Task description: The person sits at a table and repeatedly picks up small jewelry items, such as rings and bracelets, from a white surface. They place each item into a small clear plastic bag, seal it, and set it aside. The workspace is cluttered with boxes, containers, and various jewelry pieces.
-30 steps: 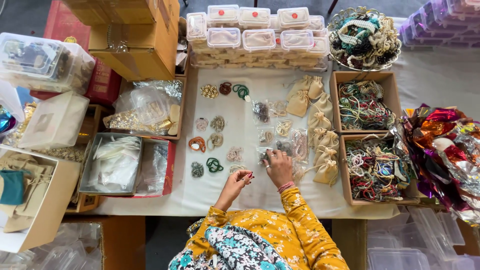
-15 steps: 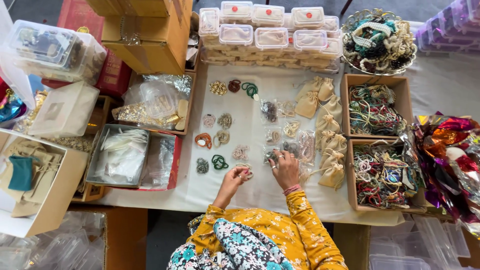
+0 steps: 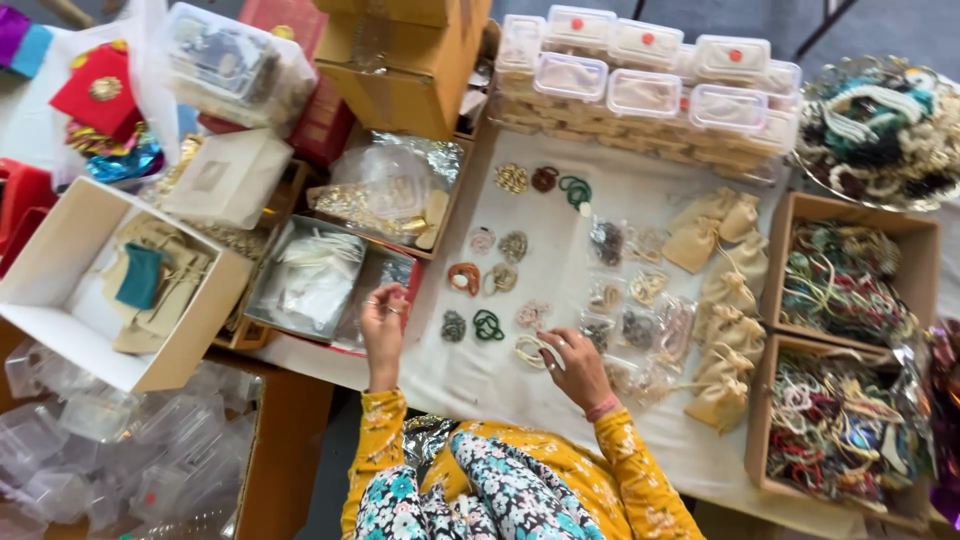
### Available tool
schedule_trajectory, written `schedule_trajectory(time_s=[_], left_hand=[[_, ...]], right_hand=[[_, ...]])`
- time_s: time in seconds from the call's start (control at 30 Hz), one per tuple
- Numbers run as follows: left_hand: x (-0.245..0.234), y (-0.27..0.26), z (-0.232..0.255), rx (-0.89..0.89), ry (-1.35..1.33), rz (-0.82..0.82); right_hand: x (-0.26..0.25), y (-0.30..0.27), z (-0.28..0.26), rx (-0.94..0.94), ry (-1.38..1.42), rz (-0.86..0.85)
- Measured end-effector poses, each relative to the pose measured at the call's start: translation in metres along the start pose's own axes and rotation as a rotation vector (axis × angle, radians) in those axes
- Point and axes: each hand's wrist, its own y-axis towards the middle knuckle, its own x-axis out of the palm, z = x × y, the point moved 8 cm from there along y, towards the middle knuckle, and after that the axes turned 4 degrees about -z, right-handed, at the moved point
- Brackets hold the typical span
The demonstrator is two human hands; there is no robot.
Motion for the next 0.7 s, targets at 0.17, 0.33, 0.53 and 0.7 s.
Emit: schedule_trajectory(time_s=[0.17, 0.33, 0.53, 0.7], left_hand=[[-0.033, 0.011, 0.036, 0.043, 0.638, 0.192], [0.0, 0.027, 0.033, 0.309, 1.172, 0.104], [0.008, 0.071, 0.009, 0.34, 1.118, 0.01], [-0.01, 0.1, -0.039, 0.088, 1.297, 0.013]], right_hand=[[-0.014, -0.005, 0.007, 0.054, 0.002, 0.016], [-0.034, -0.006, 0.014, 0.139, 0.015, 0.085], [-0.041, -0.014, 0.017, 0.221, 0.031, 0.091], [-0.039, -0.014, 0.013, 0.179, 0.095, 0.068]])
